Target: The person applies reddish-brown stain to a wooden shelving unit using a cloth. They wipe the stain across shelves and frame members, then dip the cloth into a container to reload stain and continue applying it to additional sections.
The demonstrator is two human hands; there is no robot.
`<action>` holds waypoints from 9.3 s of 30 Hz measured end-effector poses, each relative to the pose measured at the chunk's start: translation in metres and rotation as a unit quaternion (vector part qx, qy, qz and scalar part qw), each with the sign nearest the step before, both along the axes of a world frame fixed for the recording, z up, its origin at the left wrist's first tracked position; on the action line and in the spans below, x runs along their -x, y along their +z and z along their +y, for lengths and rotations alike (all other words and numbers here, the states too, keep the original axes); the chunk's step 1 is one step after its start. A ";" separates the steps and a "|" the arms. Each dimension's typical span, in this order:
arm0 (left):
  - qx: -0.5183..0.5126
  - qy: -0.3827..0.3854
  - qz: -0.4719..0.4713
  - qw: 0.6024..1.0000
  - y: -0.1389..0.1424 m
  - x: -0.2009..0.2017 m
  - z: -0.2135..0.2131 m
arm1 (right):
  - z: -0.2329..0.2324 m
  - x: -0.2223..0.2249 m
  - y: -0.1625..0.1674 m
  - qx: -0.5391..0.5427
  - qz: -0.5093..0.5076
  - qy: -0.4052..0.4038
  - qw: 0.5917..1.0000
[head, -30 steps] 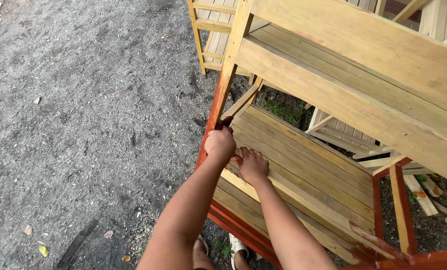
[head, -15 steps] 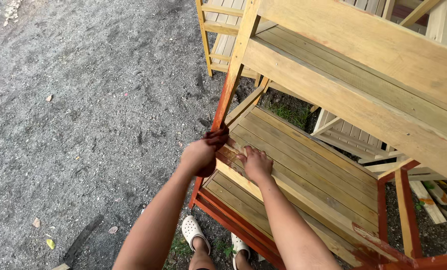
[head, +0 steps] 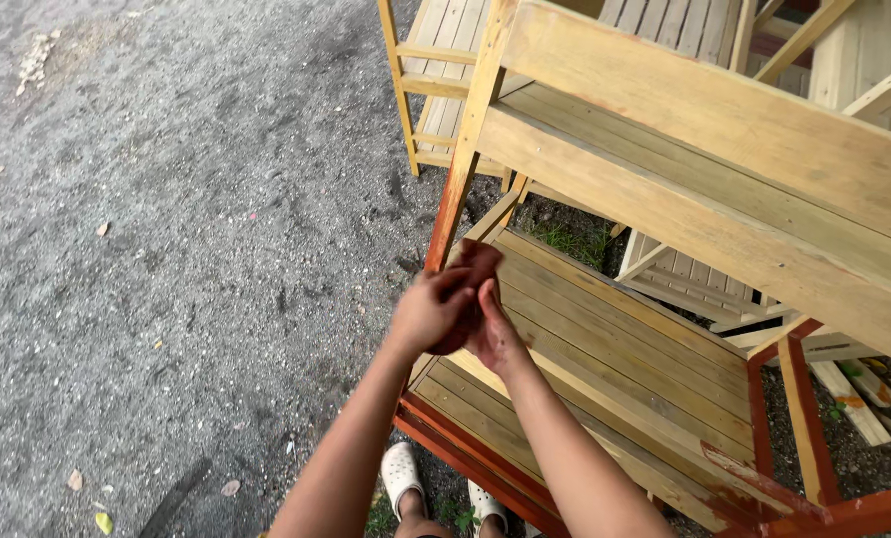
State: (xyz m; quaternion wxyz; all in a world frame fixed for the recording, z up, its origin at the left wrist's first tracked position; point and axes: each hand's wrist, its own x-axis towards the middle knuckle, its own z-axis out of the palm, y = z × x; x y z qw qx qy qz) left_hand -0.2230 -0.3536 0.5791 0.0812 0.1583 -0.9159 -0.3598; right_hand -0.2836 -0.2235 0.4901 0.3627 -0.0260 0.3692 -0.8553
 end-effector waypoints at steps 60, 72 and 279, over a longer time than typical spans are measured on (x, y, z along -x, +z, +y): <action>-0.078 -0.127 0.190 0.970 0.093 0.209 -0.086 | -0.042 0.068 0.061 -0.291 0.179 -0.286 0.895; -0.075 -0.128 0.169 0.974 0.094 0.210 -0.092 | -0.096 0.092 0.064 -0.162 0.168 -0.337 0.912; 0.025 -0.205 0.228 0.951 0.189 0.276 -0.075 | -0.065 0.194 0.173 -0.032 0.049 -0.319 0.946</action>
